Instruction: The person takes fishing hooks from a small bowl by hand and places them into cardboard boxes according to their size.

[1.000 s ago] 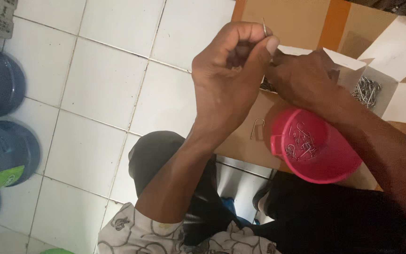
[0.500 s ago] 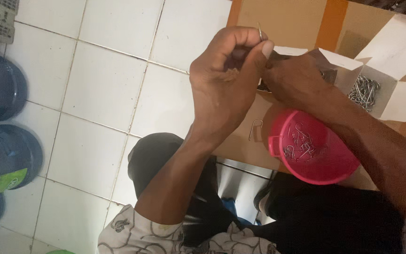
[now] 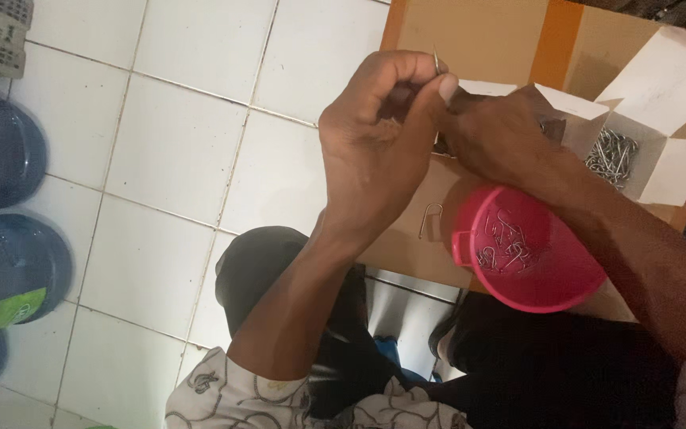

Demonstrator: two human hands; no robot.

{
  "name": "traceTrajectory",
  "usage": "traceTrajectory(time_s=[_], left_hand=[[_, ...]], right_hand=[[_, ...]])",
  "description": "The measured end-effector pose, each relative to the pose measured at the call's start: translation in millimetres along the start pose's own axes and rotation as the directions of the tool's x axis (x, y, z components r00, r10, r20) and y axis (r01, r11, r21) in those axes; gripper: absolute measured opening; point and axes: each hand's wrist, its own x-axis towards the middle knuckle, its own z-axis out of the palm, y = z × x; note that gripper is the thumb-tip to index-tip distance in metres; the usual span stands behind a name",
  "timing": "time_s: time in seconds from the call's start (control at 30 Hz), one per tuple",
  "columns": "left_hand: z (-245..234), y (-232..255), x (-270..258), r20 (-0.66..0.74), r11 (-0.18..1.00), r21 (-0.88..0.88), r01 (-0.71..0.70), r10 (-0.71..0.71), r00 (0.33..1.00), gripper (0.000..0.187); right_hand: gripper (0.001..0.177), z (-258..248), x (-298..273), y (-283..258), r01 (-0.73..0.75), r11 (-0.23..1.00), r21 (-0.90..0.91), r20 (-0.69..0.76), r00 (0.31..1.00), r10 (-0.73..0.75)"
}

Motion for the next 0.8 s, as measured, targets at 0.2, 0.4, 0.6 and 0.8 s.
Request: traceTrajectory(time_s=[0.2, 0.4, 0.6, 0.8], left_hand=[[-1.2, -14.3, 6.5, 0.018, 0.994, 0.095, 0.046, -0.047, 0.999, 0.006], [-0.3, -29.9, 14.7, 0.183, 0.936, 0.073, 0.346, -0.353, 0.917, 0.004], [9.7, -39.3, 7.8, 0.325, 0.92, 0.024, 0.391, -0.377, 0.868, 0.009], [16.0, -34.7, 1.7, 0.474, 0.754, -0.191, 0.629, -0.49, 0.731, 0.017]], right_hand=[[0.022, -33.1, -21.2, 11.9, -0.051, 0.94, 0.337, 0.052, 0.998, 0.035], [0.016, -88.9, -71.2, 10.2, -0.228, 0.52, 0.823, 0.157, 0.971, 0.178], [0.012, -67.5, -102.9, 25.0, -0.023, 0.178, 0.984, -0.008, 0.985, 0.175], [0.008, -59.9, -119.9, 5.7, 0.129, 0.273, 0.953, -0.21, 0.934, 0.289]])
